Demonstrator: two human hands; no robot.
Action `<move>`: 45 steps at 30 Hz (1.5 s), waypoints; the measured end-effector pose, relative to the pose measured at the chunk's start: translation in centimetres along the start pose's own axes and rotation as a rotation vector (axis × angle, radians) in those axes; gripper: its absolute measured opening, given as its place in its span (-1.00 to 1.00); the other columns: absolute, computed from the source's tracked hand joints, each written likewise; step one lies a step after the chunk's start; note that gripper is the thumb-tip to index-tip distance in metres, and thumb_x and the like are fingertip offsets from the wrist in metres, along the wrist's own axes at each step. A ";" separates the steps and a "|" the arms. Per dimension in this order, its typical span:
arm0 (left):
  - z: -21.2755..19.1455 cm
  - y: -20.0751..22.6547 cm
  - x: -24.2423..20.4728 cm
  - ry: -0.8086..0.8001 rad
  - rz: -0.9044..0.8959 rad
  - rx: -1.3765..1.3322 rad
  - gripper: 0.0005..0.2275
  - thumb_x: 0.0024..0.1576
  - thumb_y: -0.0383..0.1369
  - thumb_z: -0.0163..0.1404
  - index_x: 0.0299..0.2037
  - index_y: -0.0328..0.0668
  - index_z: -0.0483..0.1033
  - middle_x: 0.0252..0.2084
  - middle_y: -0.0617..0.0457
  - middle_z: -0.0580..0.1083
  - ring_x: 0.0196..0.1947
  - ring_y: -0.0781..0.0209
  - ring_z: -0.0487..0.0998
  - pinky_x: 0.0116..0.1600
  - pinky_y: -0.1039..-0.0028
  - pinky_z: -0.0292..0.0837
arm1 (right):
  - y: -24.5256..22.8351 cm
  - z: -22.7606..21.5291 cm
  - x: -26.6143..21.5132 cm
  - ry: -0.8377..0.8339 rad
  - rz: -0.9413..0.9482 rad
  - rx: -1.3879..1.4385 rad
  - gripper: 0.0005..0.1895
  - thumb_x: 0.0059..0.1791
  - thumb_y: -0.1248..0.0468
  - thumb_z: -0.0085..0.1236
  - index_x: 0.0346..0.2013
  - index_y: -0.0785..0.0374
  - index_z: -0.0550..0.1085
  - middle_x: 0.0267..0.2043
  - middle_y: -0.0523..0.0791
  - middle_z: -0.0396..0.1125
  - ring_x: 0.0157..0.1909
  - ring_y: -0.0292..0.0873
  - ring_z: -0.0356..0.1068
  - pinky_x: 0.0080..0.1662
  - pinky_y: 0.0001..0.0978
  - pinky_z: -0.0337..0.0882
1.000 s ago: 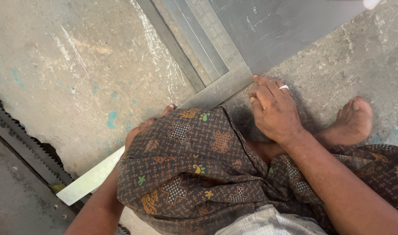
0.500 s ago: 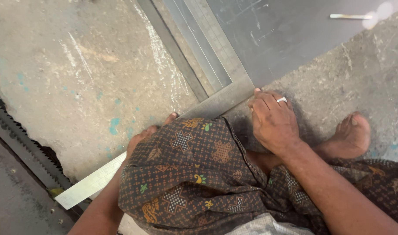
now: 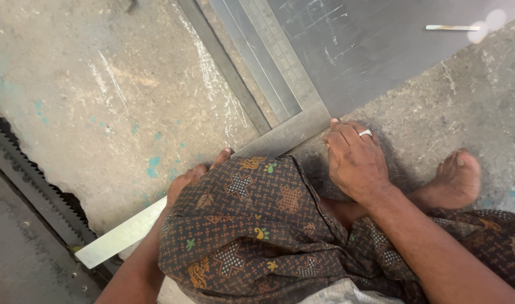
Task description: The person uses a set square and a white marker to draw straight lines on a large metal sheet. They reposition the set square multiple times to create intersecting lines and then switch to a red marker to draw additional lines along the edges of the set square.
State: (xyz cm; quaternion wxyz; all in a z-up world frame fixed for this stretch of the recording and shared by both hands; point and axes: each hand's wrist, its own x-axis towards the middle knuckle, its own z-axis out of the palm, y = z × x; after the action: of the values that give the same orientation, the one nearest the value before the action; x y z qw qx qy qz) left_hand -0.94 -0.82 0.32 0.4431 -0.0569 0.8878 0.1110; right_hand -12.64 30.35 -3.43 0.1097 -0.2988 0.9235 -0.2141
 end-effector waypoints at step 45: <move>2.8 -2.0 1.4 0.069 0.073 0.024 -0.27 0.16 -0.16 0.01 0.52 0.37 -0.15 -0.16 -0.15 0.51 -0.20 -0.04 0.63 -0.18 0.13 0.61 | 0.3 0.3 -0.1 -0.008 0.012 0.011 -0.82 -0.01 0.33 0.14 -0.11 0.25 0.53 0.19 0.05 0.38 0.23 0.09 0.36 0.21 0.00 0.36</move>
State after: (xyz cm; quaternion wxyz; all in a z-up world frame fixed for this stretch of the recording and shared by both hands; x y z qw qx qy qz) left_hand 0.79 -2.07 -2.67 0.4085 -0.0228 0.9053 0.1143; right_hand -12.57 30.55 -3.81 0.1163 -0.2937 0.9236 -0.2171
